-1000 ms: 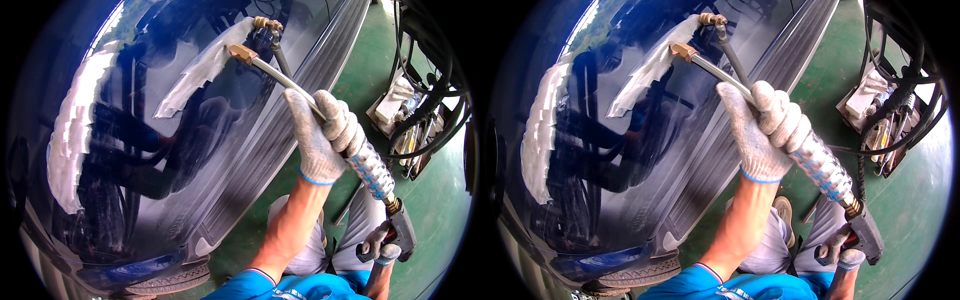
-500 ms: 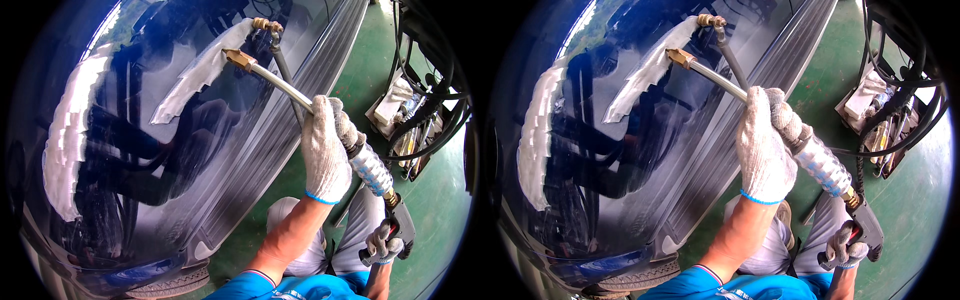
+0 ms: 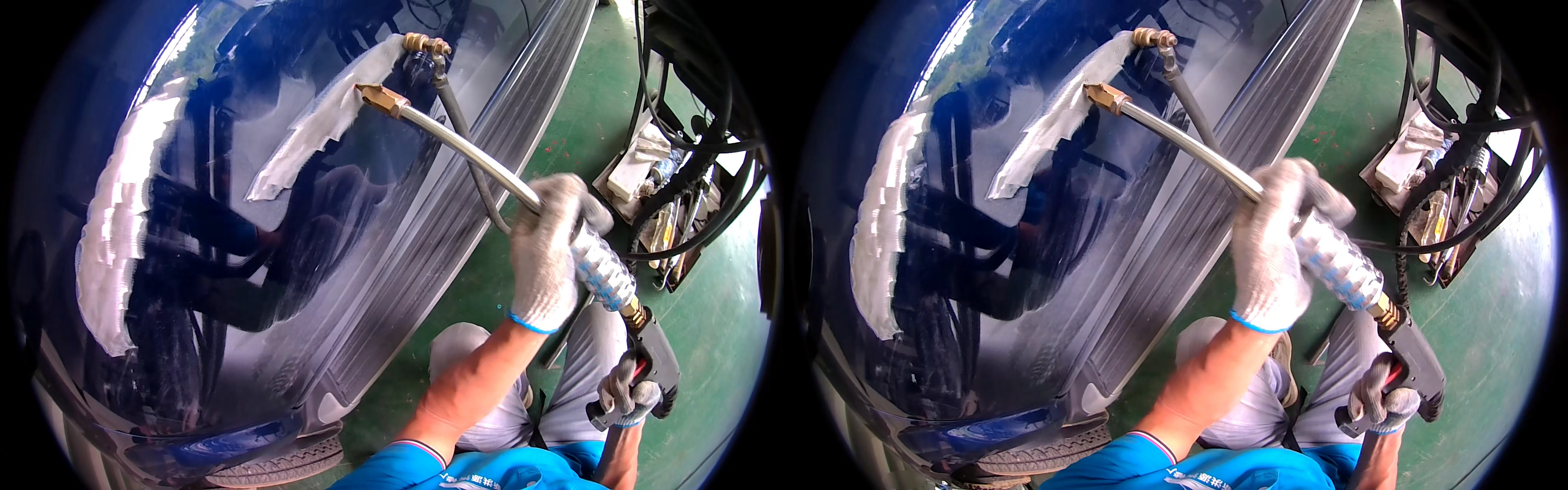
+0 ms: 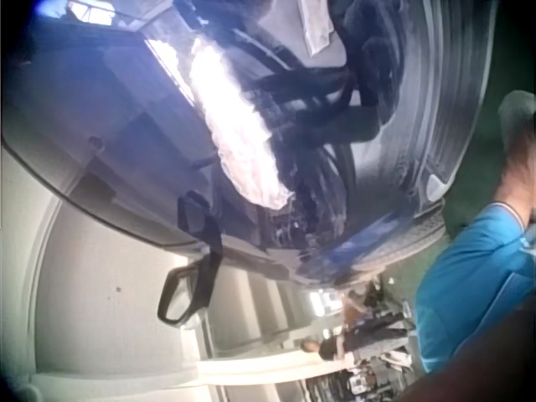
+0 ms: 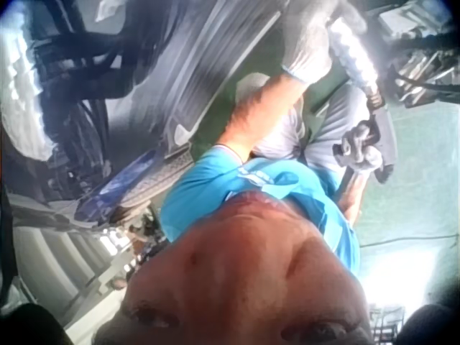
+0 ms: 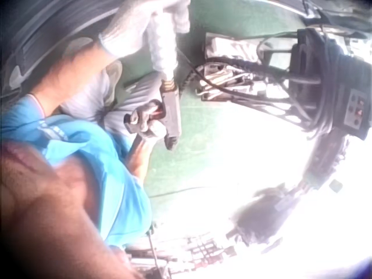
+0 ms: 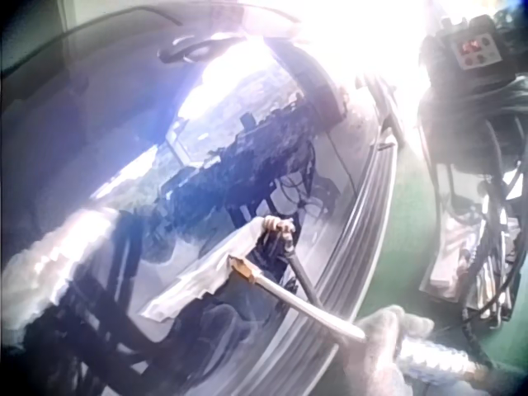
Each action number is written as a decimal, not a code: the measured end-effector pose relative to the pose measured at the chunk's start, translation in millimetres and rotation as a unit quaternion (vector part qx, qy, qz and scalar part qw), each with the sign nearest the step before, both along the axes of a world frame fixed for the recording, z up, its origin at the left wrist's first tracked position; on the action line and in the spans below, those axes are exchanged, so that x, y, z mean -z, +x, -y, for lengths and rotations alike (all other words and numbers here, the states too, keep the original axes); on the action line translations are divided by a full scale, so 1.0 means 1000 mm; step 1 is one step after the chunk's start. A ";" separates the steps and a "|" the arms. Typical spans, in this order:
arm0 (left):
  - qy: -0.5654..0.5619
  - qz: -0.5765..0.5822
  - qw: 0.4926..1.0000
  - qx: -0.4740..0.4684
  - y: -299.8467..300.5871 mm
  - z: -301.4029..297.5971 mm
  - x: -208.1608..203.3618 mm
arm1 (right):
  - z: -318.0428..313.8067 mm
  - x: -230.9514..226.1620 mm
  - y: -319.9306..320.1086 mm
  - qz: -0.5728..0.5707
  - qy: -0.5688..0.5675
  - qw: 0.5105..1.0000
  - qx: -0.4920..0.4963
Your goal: The person prepares a portable welding machine and then welds a damaged area on the side of a blue car. They connect the ground clamp to the vehicle and use a welding torch to apply filler material to a scratch on the car's door panel.
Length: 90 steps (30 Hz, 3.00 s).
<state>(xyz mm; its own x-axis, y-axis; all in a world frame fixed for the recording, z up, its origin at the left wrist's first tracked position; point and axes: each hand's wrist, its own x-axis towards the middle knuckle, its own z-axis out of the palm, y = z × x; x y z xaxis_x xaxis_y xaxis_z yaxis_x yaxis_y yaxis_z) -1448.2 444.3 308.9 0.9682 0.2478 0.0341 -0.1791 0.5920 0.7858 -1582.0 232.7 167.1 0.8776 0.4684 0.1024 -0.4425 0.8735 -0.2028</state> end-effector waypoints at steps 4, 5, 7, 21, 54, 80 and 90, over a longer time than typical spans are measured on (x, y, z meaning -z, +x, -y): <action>-0.075 -0.015 0.997 -0.018 -0.005 0.013 0.007 | -0.001 -0.011 -0.002 -0.027 -0.063 0.997 0.034; -0.075 -0.007 0.997 -0.032 -0.005 0.016 0.008 | 0.004 -0.007 0.000 -0.015 -0.051 0.998 0.016; -0.077 -0.006 0.996 -0.034 -0.005 0.016 0.007 | 0.011 -0.004 0.005 0.009 -0.030 0.999 -0.023; -0.081 -0.012 0.997 -0.004 -0.008 0.010 0.013 | 0.016 0.005 -0.007 -0.042 0.002 0.999 -0.031; -0.079 -0.053 0.994 -0.055 0.000 -0.021 -0.026 | 0.003 0.007 -0.008 -0.031 0.021 0.999 -0.031; -0.088 0.003 0.995 -0.048 -0.003 0.020 0.007 | 0.019 -0.018 0.001 -0.076 -0.026 0.996 0.037; -0.095 0.021 0.994 -0.044 -0.003 0.019 0.014 | 0.024 0.017 -0.010 -0.098 0.087 0.991 -0.037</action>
<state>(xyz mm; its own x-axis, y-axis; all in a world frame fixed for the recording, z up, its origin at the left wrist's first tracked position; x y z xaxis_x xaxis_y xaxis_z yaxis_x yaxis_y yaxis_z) -1451.0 424.9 294.4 0.9414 0.3368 0.0189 -0.2672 0.7103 0.6512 -1591.8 208.5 150.2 0.8525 0.5223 0.0179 -0.5226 0.8514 0.0441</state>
